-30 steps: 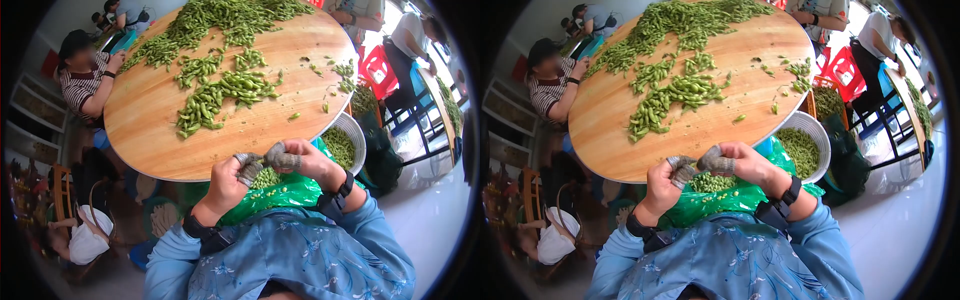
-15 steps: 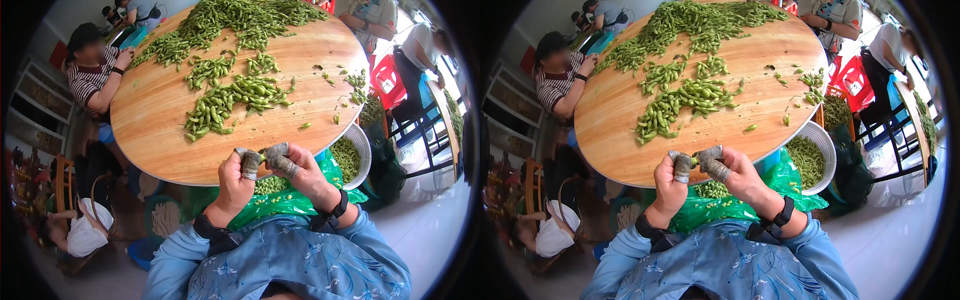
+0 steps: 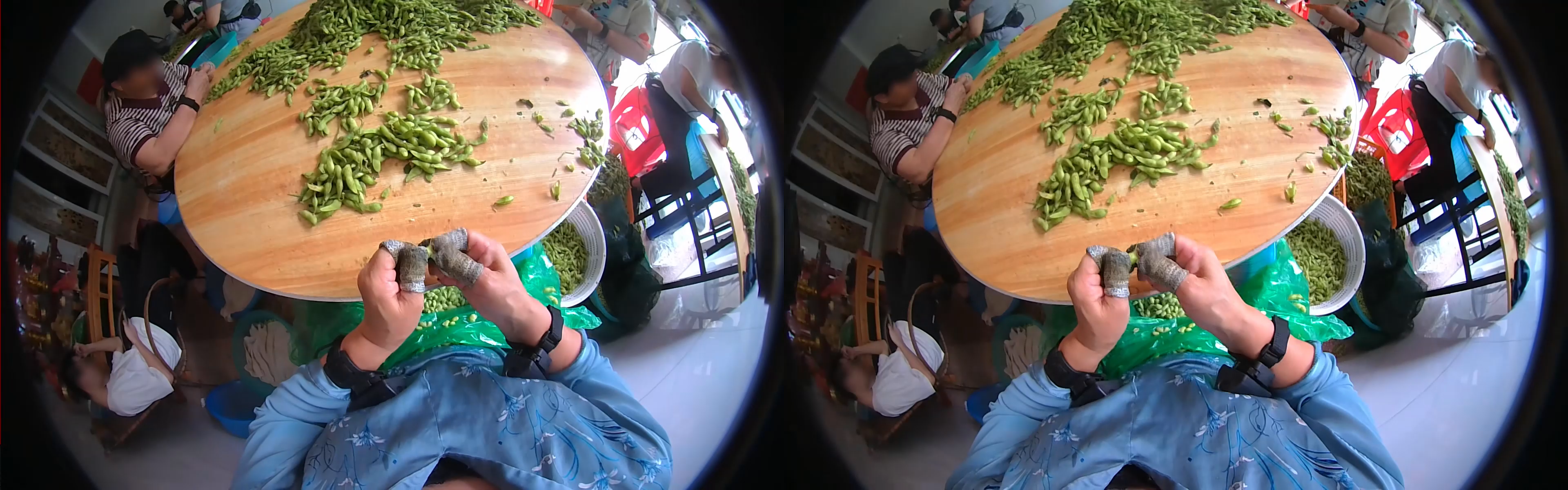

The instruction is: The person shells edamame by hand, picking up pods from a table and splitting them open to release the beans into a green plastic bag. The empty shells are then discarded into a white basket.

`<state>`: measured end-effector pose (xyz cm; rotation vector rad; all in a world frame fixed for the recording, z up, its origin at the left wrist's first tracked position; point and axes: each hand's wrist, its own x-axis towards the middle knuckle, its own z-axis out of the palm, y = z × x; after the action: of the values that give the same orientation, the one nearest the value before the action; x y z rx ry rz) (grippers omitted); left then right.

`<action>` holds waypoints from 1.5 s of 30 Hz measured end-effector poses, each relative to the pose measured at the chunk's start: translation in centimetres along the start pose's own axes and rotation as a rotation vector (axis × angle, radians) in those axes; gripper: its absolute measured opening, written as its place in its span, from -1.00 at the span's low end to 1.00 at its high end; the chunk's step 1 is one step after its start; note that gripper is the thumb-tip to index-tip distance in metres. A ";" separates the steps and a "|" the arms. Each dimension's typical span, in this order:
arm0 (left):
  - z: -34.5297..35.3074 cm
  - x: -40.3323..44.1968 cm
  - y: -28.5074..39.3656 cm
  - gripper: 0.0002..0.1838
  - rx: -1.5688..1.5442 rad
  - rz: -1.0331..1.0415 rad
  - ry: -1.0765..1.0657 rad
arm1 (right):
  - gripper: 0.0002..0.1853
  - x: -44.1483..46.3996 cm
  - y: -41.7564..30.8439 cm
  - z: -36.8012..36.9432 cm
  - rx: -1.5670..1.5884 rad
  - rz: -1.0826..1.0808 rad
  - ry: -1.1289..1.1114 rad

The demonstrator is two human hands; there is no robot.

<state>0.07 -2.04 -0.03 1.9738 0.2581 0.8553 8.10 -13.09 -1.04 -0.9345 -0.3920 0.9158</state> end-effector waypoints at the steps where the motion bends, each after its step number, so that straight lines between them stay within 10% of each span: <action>1: 0.0 0.0 0.1 -0.95 -0.009 -0.020 -0.007 | -0.77 0.1 0.3 -0.1 0.000 0.003 0.003; 15: -1.4 0.5 -1.7 -0.80 0.380 0.360 -0.302 | -0.84 0.3 -0.2 -0.1 0.001 -0.028 -0.077; 29: -0.6 -0.5 -0.3 -0.87 -0.623 -0.590 -0.307 | -0.87 -0.2 -0.2 -0.2 -0.210 -0.209 -0.045; 33: -1.0 0.2 -0.3 -0.91 -0.275 -0.440 -0.371 | -0.85 0.2 -1.1 -0.8 -0.211 -0.144 -0.067; 35: -1.1 0.0 -0.4 -0.89 0.305 0.144 -0.324 | -0.85 0.3 -1.0 -0.7 -0.122 -0.089 -0.094; 45: -1.2 -0.4 -0.2 -0.90 -0.485 -0.442 -0.376 | -0.85 -0.3 -0.5 -0.2 -0.254 -0.207 -0.076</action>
<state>-0.98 -1.29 -0.03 1.4995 0.2279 0.2220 8.33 -13.59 -0.73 -1.0701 -0.6690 0.7232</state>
